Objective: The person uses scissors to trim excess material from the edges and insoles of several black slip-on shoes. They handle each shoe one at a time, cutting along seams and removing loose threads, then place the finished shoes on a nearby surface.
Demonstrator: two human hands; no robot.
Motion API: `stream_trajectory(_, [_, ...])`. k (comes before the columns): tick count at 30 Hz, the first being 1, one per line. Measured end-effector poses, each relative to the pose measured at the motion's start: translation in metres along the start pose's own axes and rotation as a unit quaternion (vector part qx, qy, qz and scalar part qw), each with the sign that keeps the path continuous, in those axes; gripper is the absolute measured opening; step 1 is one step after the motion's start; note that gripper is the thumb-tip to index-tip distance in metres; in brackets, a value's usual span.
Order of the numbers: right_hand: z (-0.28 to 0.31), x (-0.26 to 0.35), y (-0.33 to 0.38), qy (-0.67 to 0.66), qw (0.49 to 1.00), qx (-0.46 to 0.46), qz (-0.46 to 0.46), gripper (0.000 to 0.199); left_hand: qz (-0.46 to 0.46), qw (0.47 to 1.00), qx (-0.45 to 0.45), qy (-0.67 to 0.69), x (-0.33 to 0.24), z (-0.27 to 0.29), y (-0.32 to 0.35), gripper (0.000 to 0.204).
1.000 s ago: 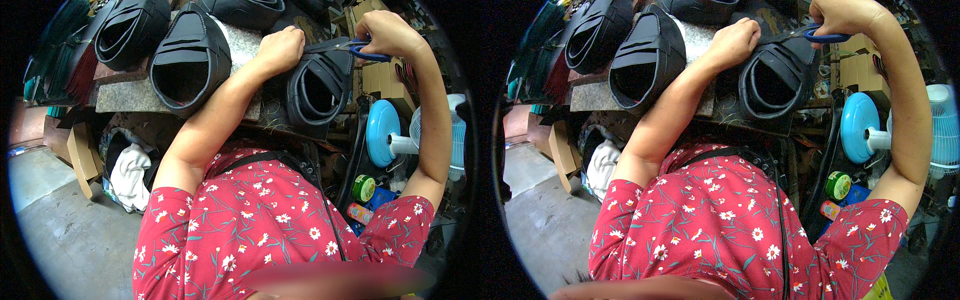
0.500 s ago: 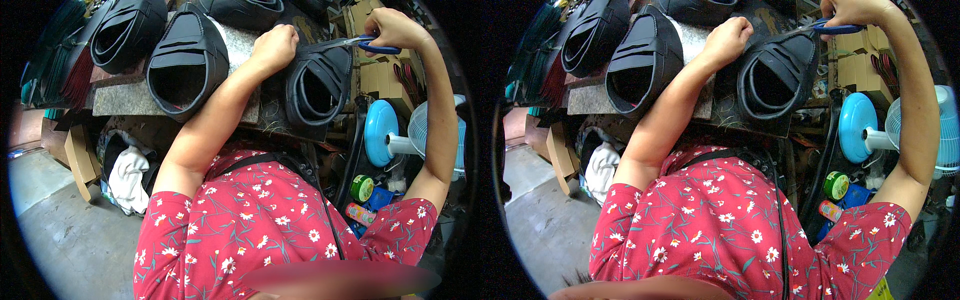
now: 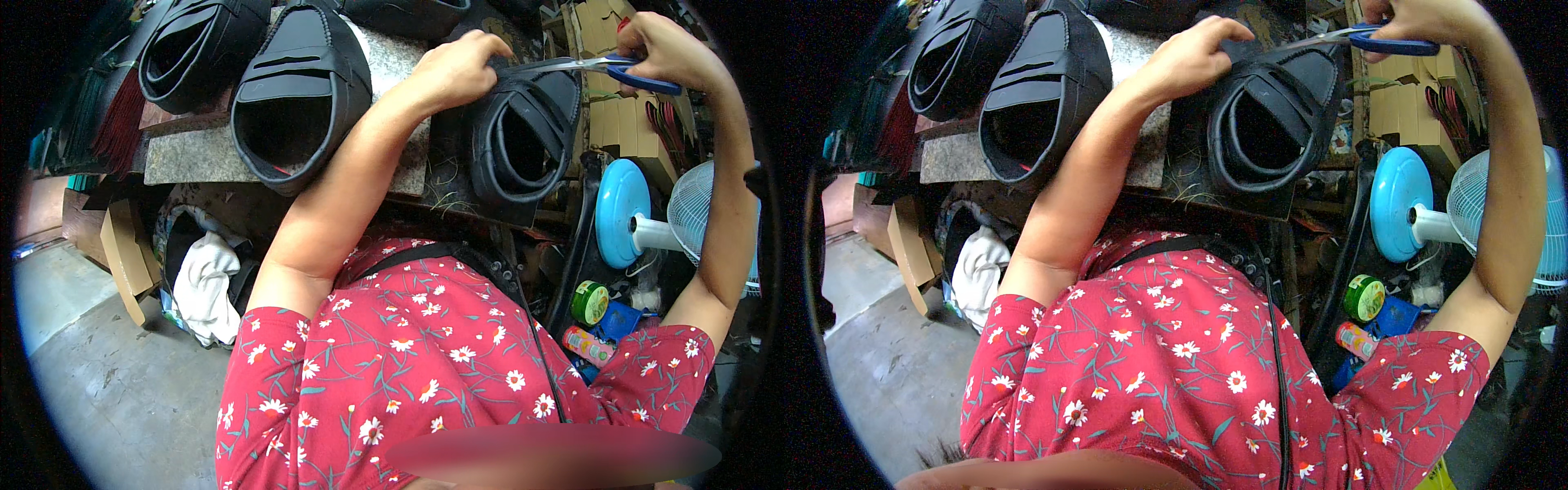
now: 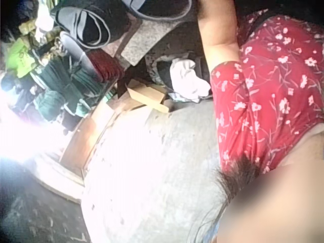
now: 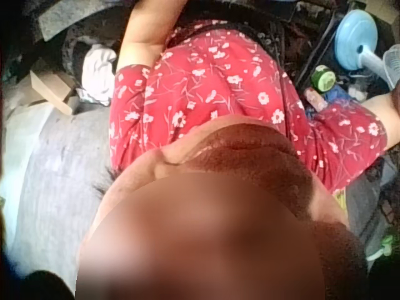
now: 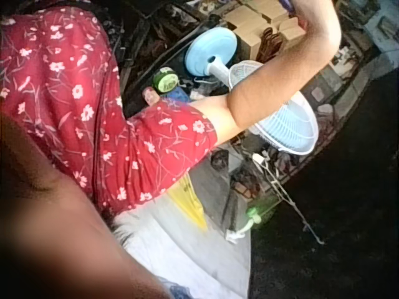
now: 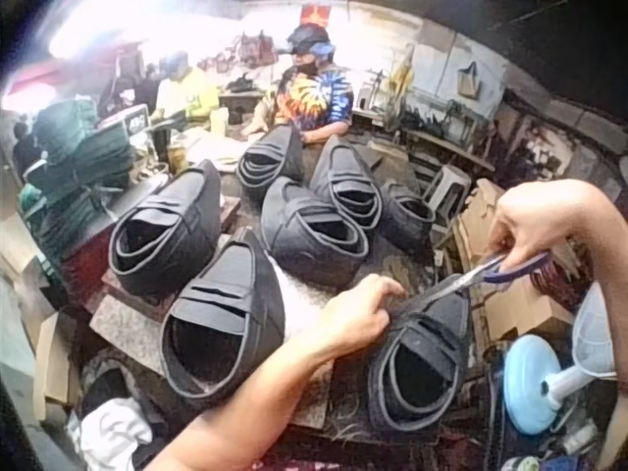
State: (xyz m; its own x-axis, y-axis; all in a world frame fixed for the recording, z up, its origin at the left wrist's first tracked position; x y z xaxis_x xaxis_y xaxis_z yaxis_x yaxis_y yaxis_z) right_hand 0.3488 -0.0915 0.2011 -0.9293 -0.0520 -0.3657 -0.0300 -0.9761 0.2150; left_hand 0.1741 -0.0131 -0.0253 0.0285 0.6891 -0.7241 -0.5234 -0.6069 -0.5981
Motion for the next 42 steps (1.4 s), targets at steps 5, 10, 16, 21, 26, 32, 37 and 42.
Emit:
stream_trajectory(5, [-0.005, -0.009, 0.011, -0.015, 1.0, -0.02, 0.006, 0.044, -0.035, 0.988, 0.134, -0.07, -0.005, 0.006, 0.006, 0.032])
stream_trajectory(10, [-0.017, 0.001, 0.007, -0.023, 0.999, -0.025, 0.022, 0.047, -0.063, 0.987, 0.103, -0.107, -0.01, 0.015, 0.003, 0.017])
stream_trajectory(16, [-0.001, 0.04, -0.009, 0.037, 0.988, 0.15, -0.019, 0.043, -0.069, 0.986, 0.082, -0.126, -0.015, 0.016, 0.003, 0.015])
stream_trajectory(21, [0.027, 0.062, -0.007, -0.01, 0.98, 0.199, 0.022, 0.042, -0.086, 0.986, 0.048, -0.133, -0.019, 0.018, 0.002, 0.014])
stream_trajectory(26, [0.024, 0.068, -0.012, 0.033, 0.981, 0.175, 0.076, 0.037, -0.059, 0.984, 0.038, -0.166, -0.013, 0.01, -0.001, 0.017])
stream_trajectory(32, [0.034, 0.062, 0.041, -0.055, 0.997, 0.019, 0.046, 0.031, -0.024, 0.977, -0.138, -0.158, -0.004, 0.014, -0.002, 0.019])
stream_trajectory(37, [-0.022, 0.024, 0.101, -0.349, 0.917, -0.137, -0.14, 0.025, -0.109, 0.979, -0.17, -0.017, -0.041, 0.032, -0.005, 0.025])
stream_trajectory(42, [-0.152, 0.047, 0.133, -0.649, 0.705, -0.209, -0.193, 0.026, -0.278, 0.934, 0.224, 0.019, -0.101, 0.041, 0.057, 0.052])
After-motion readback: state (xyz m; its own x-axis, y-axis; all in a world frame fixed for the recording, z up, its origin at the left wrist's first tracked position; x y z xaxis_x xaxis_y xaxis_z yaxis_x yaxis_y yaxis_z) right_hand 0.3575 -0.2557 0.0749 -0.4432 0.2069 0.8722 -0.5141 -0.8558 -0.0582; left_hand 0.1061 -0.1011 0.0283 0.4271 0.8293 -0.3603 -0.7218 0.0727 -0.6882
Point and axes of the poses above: each hand's wrist, its own y-axis away from the middle knuckle, its own z-axis out of the back of the hand, x = y × z, the point moved 3 cm from there along -y, towards the middle knuckle, and after that the axes turned 12 degrees about -x, right-handed, at the moved point
